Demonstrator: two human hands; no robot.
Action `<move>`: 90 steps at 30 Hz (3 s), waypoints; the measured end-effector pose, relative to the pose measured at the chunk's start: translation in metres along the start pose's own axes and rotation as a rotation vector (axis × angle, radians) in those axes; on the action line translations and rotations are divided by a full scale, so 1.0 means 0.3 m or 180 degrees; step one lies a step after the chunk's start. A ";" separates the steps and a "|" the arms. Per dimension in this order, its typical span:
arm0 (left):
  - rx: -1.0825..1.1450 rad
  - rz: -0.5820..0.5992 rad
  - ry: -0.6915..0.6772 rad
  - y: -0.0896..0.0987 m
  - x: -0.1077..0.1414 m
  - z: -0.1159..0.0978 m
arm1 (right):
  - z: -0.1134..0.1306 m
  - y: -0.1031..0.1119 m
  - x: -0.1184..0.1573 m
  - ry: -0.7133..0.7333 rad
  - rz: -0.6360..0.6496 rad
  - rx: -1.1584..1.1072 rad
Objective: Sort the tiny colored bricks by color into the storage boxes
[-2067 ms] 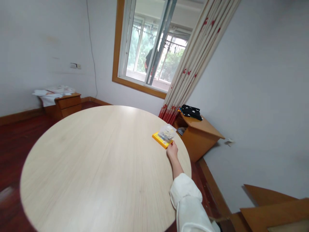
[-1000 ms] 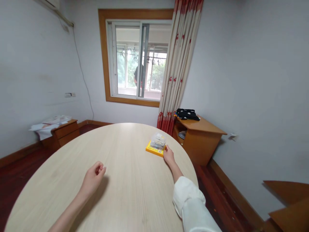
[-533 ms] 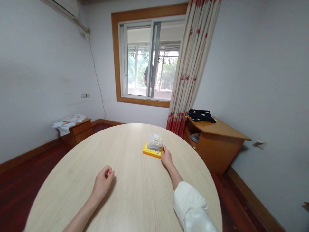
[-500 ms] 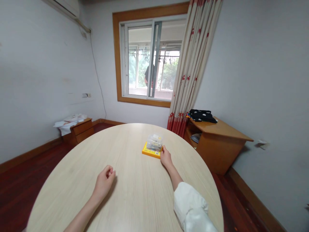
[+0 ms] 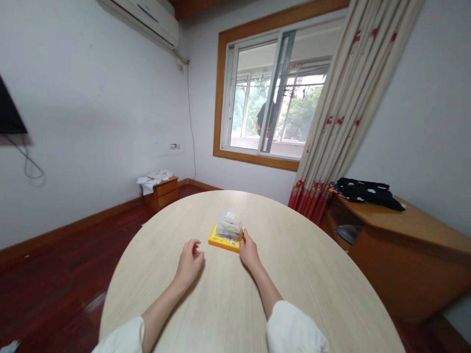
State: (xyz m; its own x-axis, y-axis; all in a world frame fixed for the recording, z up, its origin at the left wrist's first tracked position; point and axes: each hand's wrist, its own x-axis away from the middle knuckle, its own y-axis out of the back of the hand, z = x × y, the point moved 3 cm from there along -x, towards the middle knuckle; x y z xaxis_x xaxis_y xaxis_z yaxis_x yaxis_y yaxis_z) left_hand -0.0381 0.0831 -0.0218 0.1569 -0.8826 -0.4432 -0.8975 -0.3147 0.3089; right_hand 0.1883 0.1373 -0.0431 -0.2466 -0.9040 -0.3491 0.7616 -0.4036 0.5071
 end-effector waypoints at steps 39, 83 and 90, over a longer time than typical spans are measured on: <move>0.0107 -0.0139 0.0322 -0.065 -0.177 0.077 | 0.340 -0.143 -0.171 0.2078 0.0434 -0.0210; 0.0078 0.0491 -0.0715 -0.069 -0.003 -0.124 | 0.159 0.221 0.260 0.1122 -0.0561 0.0051; 0.0037 0.0526 -0.0557 -0.072 -0.014 -0.082 | 0.150 0.226 0.258 0.1021 -0.0608 0.0041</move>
State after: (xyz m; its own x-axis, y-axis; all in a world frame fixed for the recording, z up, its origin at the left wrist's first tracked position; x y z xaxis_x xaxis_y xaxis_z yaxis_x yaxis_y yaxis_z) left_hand -0.0092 0.0850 -0.0059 -0.0653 -0.8474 -0.5269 -0.9099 -0.1662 0.3801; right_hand 0.1938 0.0335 -0.0003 -0.1816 -0.7231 -0.6664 0.7119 -0.5642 0.4182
